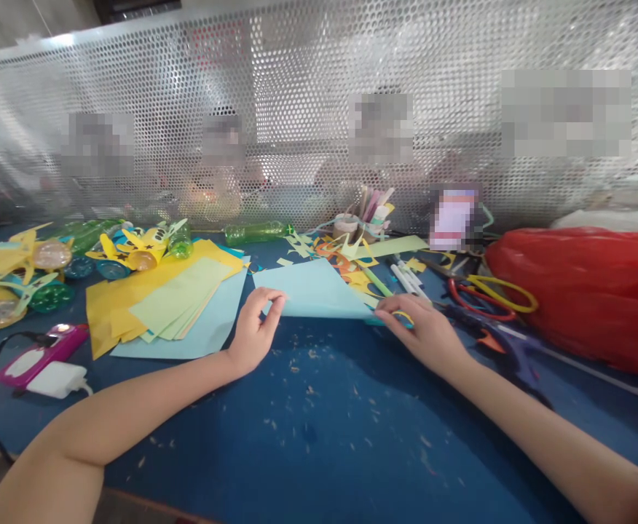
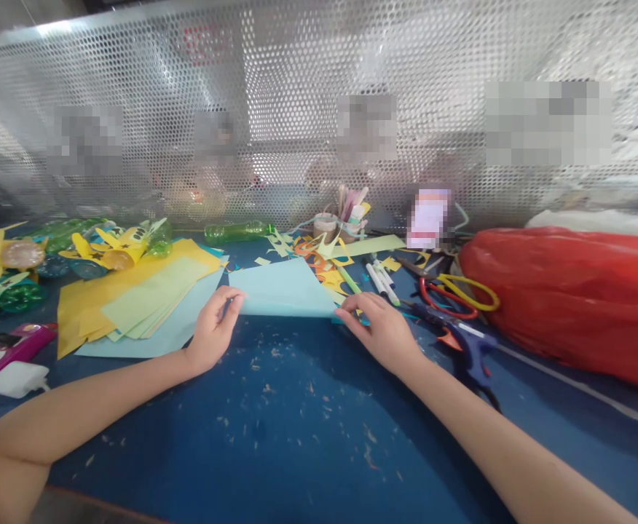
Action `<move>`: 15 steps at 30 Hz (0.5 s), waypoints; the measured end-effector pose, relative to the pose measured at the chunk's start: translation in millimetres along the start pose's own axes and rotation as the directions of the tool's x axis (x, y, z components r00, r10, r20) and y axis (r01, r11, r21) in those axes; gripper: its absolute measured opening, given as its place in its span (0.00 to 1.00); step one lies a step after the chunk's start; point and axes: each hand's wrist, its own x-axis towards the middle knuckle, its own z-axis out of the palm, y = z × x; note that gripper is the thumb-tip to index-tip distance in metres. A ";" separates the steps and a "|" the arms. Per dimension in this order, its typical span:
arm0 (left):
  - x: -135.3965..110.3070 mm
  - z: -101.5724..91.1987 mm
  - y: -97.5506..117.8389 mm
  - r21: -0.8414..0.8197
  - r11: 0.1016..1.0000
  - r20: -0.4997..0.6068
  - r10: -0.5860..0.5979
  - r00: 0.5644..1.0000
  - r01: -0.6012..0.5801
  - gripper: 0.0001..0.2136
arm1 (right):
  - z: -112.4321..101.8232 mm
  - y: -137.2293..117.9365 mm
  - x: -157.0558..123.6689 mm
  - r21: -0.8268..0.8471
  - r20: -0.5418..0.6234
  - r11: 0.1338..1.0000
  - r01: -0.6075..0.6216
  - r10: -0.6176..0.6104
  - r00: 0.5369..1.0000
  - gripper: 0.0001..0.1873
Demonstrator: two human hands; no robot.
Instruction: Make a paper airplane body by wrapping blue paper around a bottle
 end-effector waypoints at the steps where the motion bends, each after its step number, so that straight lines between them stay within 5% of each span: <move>1: -0.3 -0.1 0.5 -0.005 1.000 0.002 0.002 1.000 -0.002 0.08 | -0.7 -2.1 -0.2 0.058 0.066 0.998 -0.033 0.029 0.997 0.19; 5: -1.8 -0.8 4.2 -0.029 0.998 0.037 0.060 0.998 -0.059 0.07 | -0.4 -15.9 -0.9 0.174 0.281 0.981 -0.089 0.037 0.959 0.19; 15: -4.5 -1.1 4.6 -0.126 0.982 0.047 0.145 0.988 -0.138 0.07 | 1.7 -43.7 -4.0 0.206 0.391 0.979 0.009 -0.091 0.916 0.19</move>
